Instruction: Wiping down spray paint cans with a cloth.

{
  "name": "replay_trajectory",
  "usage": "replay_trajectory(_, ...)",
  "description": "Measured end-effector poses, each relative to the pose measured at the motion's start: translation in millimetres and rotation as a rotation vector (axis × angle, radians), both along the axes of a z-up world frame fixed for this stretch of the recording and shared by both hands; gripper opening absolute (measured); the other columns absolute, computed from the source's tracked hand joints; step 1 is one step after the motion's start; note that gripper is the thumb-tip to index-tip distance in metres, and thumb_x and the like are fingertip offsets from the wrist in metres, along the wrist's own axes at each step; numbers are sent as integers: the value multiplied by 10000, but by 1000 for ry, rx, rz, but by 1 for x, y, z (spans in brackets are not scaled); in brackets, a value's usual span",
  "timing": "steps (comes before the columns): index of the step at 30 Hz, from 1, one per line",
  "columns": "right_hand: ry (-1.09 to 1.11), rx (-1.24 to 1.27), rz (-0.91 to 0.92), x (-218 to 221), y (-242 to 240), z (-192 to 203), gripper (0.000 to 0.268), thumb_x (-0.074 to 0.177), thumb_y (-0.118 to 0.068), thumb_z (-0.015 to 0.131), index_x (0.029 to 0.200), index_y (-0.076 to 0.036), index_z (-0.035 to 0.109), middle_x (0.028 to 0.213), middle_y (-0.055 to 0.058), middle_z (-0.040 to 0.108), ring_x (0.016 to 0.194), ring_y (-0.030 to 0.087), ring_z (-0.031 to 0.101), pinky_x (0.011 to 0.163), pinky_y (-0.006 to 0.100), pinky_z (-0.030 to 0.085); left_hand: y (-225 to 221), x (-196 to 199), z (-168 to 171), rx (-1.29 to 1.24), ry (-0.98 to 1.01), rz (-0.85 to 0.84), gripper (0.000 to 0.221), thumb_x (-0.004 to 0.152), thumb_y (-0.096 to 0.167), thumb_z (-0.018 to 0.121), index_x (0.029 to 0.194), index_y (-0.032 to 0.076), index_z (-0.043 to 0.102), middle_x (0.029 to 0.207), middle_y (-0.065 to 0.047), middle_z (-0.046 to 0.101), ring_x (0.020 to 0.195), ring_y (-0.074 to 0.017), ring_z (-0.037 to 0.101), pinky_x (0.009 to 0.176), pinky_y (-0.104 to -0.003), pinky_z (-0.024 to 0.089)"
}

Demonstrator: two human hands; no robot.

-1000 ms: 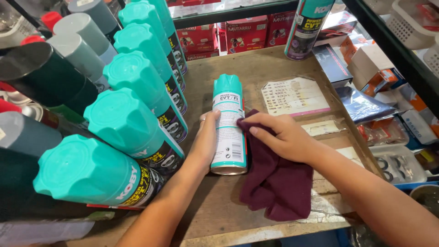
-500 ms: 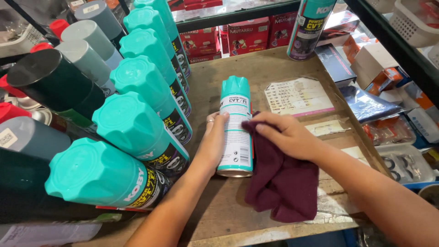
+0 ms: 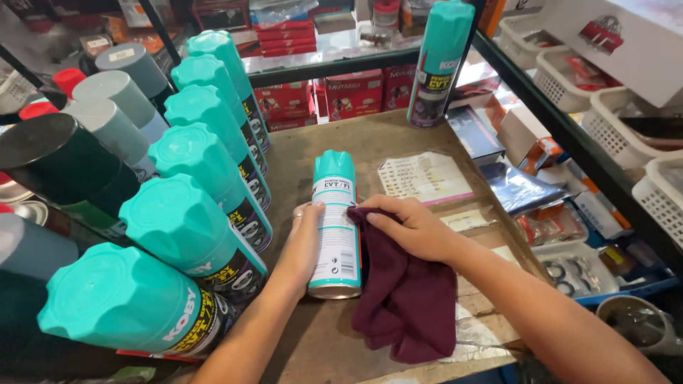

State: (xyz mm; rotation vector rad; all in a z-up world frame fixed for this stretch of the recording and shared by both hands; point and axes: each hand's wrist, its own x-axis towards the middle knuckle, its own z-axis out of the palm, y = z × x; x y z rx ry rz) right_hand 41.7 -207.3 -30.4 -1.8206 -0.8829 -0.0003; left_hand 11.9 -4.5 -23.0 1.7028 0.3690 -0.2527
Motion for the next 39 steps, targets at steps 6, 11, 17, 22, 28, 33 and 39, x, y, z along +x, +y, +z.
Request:
replay_trajectory(6, -142, -76, -23, -21, 7, 4, 249, 982, -157, 615, 1179, -99, 754, 950, 172, 806, 920, 340, 787, 818, 443, 606, 3, 1, -6, -28, -3, 22, 628, 938, 606, 408, 1447, 241, 453, 1468, -210, 540, 1443, -412, 434, 1197, -528, 314)
replay_trajectory(11, -153, -125, 19, -15, 2, 10, 231, 960, -164, 631, 1136, -121, 774, 906, 157, 813, 880, 376, 783, 772, 453, 616, -1, 3, -13, -50, -33, 41, 617, 928, 593, 447, 1425, 228, 462, 1460, -180, 555, 1433, -393, 453, 1188, -508, 329)
replay_trajectory(17, -52, -56, 36, 2, -2, 2, 247, 974, -127, 602, 1157, -108, 767, 928, 150, 816, 888, 235, 775, 808, 433, 601, -2, -3, -7, -54, -39, 67, 623, 936, 577, 443, 1436, 205, 449, 1482, -176, 537, 1436, -384, 449, 1196, -527, 318)
replay_trajectory(22, -57, -30, -28, 11, -5, -10, 230, 980, -141, 621, 1154, -106, 769, 969, 124, 820, 952, 210, 767, 864, 409, 590, 1, 3, -10, -52, -17, 96, 643, 923, 604, 431, 1442, 226, 461, 1490, -161, 534, 1444, -376, 440, 1195, -514, 316)
replay_trajectory(28, -110, -91, -63, -6, 2, 1, 259, 957, -128, 661, 1189, -52, 749, 1038, 187, 803, 1043, 331, 760, 905, 459, 583, 3, 3, -6, -51, 47, 105, 698, 879, 662, 412, 1439, 250, 472, 1528, -150, 510, 1458, -378, 422, 1208, -512, 304)
replay_trajectory(33, -104, -120, 1, -5, -2, -2, 300, 934, -165, 691, 1215, -85, 758, 1043, 163, 813, 1029, 318, 773, 894, 453, 596, 5, 7, -10, -19, 45, 77, 683, 885, 675, 394, 1428, 267, 460, 1515, -164, 516, 1447, -394, 431, 1200, -527, 316)
replay_trajectory(39, -82, -36, -20, 2, -2, -9, 257, 974, -136, 634, 1184, -60, 761, 1009, 146, 810, 997, 243, 765, 871, 439, 594, 2, -5, 9, -6, 34, -11, 685, 906, 657, 382, 1466, 262, 402, 1528, -168, 503, 1459, -385, 419, 1205, -507, 313)
